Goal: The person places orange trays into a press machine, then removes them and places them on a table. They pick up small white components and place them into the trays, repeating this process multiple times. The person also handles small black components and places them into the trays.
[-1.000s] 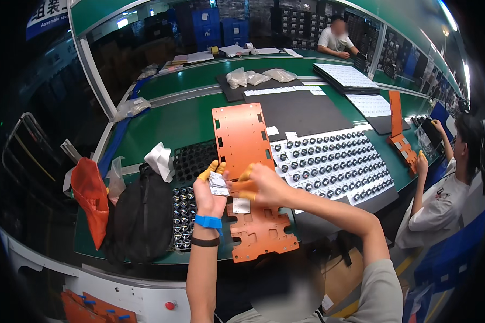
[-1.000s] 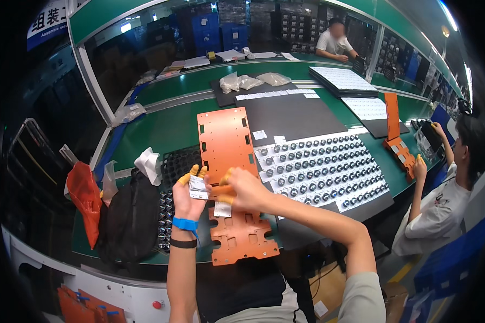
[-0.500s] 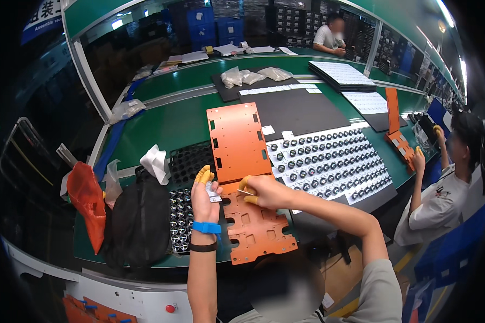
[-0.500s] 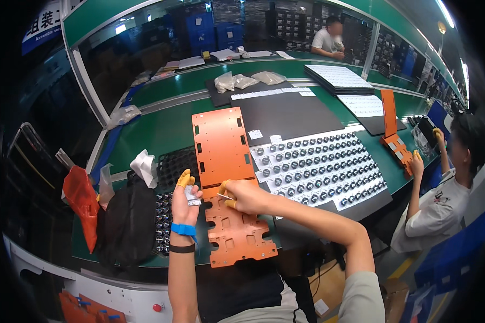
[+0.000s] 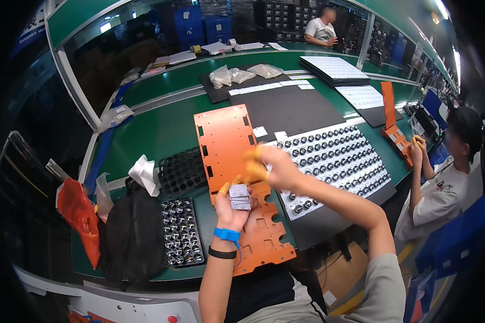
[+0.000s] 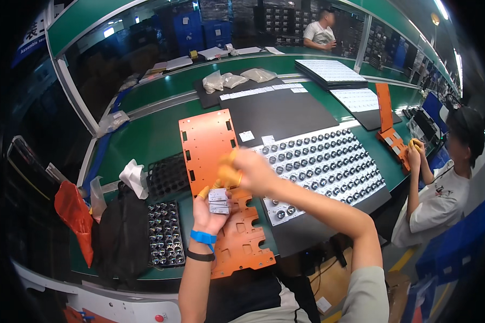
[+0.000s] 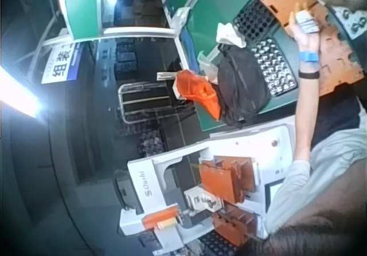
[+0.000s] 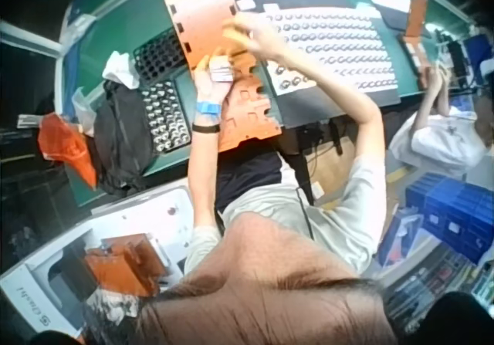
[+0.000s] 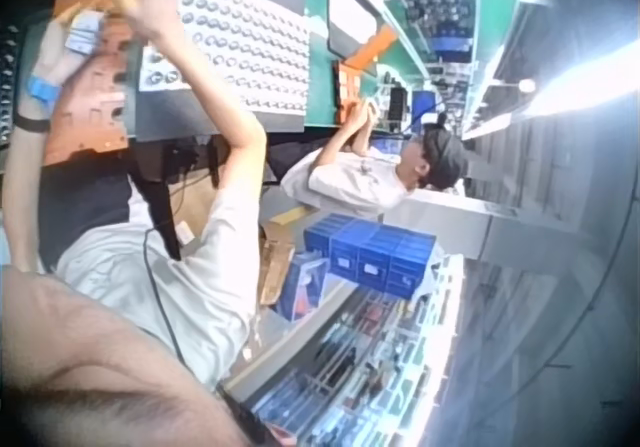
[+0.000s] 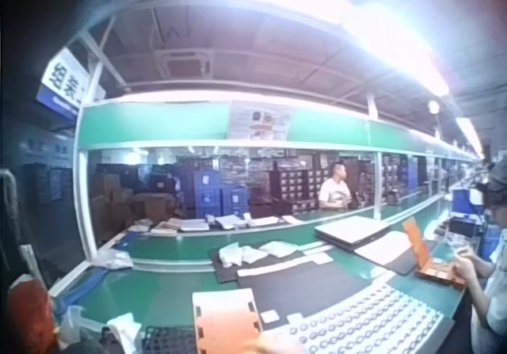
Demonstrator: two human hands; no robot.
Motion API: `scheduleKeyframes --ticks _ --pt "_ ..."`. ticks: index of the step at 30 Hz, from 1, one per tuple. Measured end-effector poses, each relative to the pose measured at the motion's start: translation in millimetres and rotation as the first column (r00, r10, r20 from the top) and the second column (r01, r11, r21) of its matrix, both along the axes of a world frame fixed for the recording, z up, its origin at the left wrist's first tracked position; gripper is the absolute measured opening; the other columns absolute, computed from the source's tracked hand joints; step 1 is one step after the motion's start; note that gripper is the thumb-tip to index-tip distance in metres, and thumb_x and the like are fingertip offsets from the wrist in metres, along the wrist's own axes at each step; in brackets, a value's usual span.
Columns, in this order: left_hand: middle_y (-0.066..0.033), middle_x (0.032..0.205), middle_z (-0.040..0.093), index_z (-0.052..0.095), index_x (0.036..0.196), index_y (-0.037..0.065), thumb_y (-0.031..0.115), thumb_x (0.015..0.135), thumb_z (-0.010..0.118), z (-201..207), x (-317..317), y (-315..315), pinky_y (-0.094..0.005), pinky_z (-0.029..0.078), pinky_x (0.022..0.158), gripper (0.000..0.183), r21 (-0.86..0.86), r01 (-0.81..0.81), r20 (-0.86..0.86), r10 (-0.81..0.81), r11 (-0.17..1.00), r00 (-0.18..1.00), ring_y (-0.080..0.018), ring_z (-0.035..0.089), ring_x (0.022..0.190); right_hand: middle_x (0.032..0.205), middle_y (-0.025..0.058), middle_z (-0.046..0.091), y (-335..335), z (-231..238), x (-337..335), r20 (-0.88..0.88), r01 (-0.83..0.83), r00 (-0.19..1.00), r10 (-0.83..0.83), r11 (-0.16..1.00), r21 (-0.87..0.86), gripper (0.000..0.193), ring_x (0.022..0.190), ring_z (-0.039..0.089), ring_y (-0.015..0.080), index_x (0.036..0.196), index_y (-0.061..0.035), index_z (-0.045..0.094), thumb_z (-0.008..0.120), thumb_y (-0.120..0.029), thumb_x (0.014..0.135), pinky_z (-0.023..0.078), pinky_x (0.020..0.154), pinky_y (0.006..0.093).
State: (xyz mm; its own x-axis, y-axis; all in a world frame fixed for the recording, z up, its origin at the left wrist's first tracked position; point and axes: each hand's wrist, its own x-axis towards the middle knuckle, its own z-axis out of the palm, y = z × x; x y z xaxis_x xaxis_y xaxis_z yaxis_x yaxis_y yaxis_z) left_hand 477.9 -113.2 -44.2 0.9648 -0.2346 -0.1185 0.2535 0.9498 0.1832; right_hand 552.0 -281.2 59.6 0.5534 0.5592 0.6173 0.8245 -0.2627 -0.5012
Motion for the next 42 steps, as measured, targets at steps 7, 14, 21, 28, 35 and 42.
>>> scheduleKeyframes --ticks 7,14,21,28,35,42 --pt "-0.0105 0.114 0.064 0.061 0.113 0.008 0.032 0.099 0.044 16 1 -20 -0.0321 0.048 0.061 0.033 0.192 -0.059 -0.104 0.080 0.980 0.991 -0.0218 0.060 0.080 0.098 0.0203 0.070 -75 -48 160 0.027 0.685 0.641 -0.767 0.556 -0.470 0.032 0.095 0.068 0.0358 0.091 -0.0016 0.072 0.073 -0.030 0.078 0.051 0.087 0.0453" --pt "-0.0097 0.104 0.064 0.061 0.103 0.008 0.034 0.099 0.047 16 -2 -19 -0.0303 0.043 0.056 0.030 0.171 -0.057 -0.069 0.070 0.984 0.995 -0.0188 0.055 0.073 0.095 0.0218 0.071 -74 -82 182 0.085 0.705 0.559 -0.825 0.418 -0.573 0.025 0.092 0.069 0.0376 0.089 0.0016 0.070 0.071 -0.021 0.077 0.053 0.084 0.0454" --pt "-0.0076 0.092 0.059 0.060 0.096 0.007 0.031 0.097 0.050 20 -4 -20 -0.0302 0.040 0.056 0.026 0.132 -0.055 -0.097 0.068 0.990 0.993 -0.0172 0.049 0.066 0.099 0.0204 0.070 -64 -85 188 0.060 0.711 0.545 -0.836 0.423 -0.562 0.015 0.098 0.068 0.0350 0.089 -0.0007 0.071 0.066 -0.011 0.079 0.053 0.086 0.0461" --pt "-0.0075 0.085 0.057 0.057 0.087 0.006 0.030 0.096 0.049 12 -1 -20 -0.0317 0.042 0.060 0.028 -0.001 0.008 -0.023 -0.008 1.000 1.000 -0.0185 0.048 0.070 0.095 0.0170 0.065 -52 -46 163 0.119 0.722 0.692 -0.712 0.678 -0.139 0.017 0.098 0.062 0.0343 0.089 -0.0002 0.068 0.066 -0.016 0.082 0.051 0.084 0.0451" --pt "-0.0183 0.114 0.057 0.052 0.121 -0.003 0.036 0.100 0.043 31 -4 -30 -0.0395 0.053 0.089 0.046 0.032 0.068 -0.076 -0.065 0.997 0.995 -0.0309 0.057 0.100 0.085 0.0088 0.063 -27 18 33 -0.140 -0.119 0.985 0.106 0.988 -0.095 0.011 0.081 0.061 0.0220 0.093 -0.0022 0.067 0.073 -0.005 0.084 0.049 0.073 0.0346" --pt "-0.0145 0.105 0.058 0.054 0.110 0.000 0.031 0.101 0.045 21 -8 -32 -0.0340 0.049 0.070 0.033 0.033 0.135 -0.120 -0.130 0.990 0.984 -0.0241 0.055 0.084 0.088 0.0111 0.066 -18 18 46 -0.120 0.034 0.992 -0.038 0.999 -0.034 0.012 0.081 0.063 0.0230 0.097 -0.0015 0.070 0.068 -0.007 0.086 0.051 0.073 0.0340"
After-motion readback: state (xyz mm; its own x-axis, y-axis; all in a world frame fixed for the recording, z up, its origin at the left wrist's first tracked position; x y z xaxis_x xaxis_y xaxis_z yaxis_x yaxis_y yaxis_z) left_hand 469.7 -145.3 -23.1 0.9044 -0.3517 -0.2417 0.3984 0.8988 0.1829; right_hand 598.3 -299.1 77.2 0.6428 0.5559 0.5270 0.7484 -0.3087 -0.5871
